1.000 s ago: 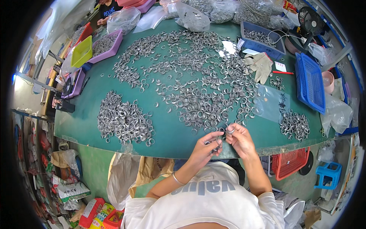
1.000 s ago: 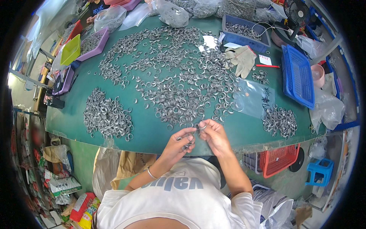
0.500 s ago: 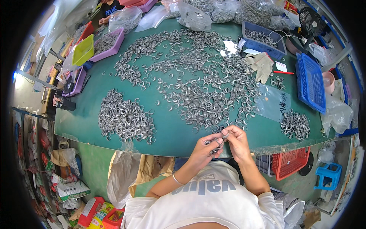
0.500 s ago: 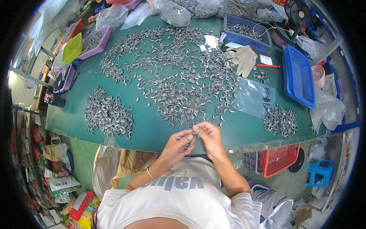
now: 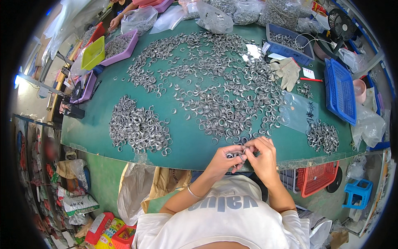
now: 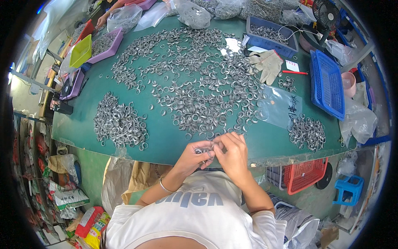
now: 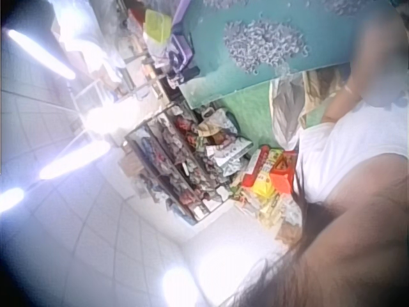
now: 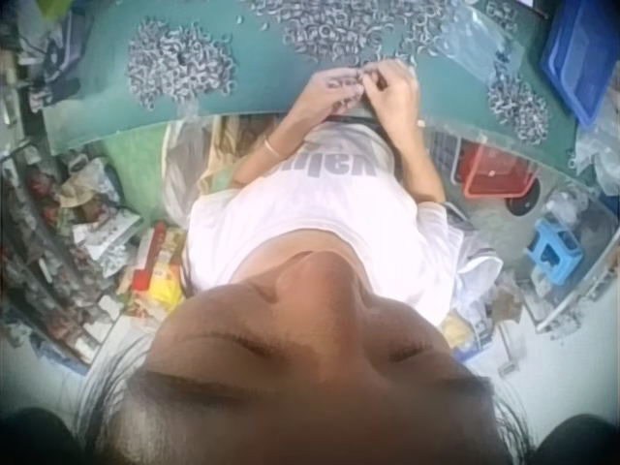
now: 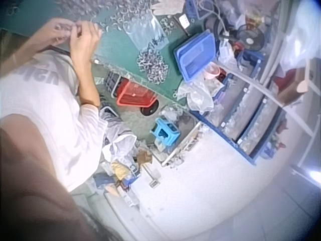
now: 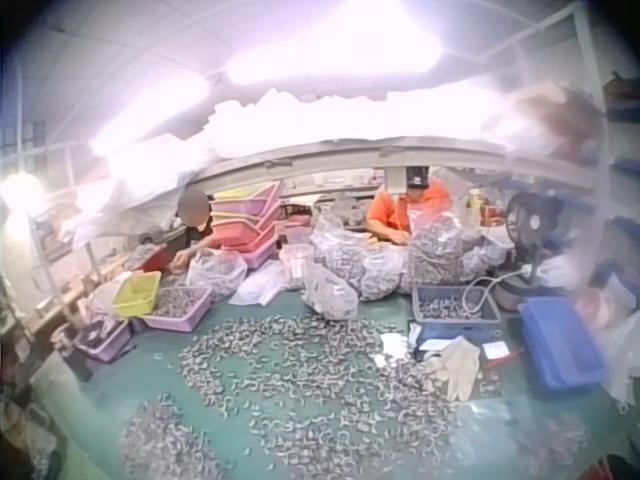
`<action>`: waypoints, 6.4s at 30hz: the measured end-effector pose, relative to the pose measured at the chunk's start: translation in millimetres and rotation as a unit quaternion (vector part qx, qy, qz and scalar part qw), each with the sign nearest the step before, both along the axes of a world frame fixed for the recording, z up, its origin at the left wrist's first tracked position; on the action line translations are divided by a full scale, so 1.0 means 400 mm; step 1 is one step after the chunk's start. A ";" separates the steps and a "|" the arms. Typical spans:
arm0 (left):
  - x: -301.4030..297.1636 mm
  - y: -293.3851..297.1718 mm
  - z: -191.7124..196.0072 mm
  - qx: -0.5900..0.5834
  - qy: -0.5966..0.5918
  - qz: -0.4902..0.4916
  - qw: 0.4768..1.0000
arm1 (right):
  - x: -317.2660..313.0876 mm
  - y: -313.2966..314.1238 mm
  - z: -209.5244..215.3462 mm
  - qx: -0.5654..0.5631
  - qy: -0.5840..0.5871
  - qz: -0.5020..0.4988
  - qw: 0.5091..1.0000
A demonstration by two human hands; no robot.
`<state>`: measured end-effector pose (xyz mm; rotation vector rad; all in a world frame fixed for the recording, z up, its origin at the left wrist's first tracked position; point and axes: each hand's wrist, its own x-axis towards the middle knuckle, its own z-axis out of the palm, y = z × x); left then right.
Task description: The person sorts through a large pile of small crescent-shaped metal components on a workbench, picking them up individually or in small groups to move them into different areas of the workspace or into a small black container.
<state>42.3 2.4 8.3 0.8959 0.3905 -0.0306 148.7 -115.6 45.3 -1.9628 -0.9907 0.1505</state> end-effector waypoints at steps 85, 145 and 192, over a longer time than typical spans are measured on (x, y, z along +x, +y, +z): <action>-0.402 0.596 -0.137 0.717 0.268 0.391 0.511 | -0.309 0.745 -0.226 0.057 -0.017 0.213 0.975; 0.146 0.179 -0.162 0.774 0.056 0.102 0.623 | 0.150 0.039 -0.166 -0.058 -0.240 -0.008 0.969; 0.029 -0.020 -0.018 -0.116 0.070 0.077 0.988 | 0.068 -0.014 -0.103 0.061 0.390 0.059 0.917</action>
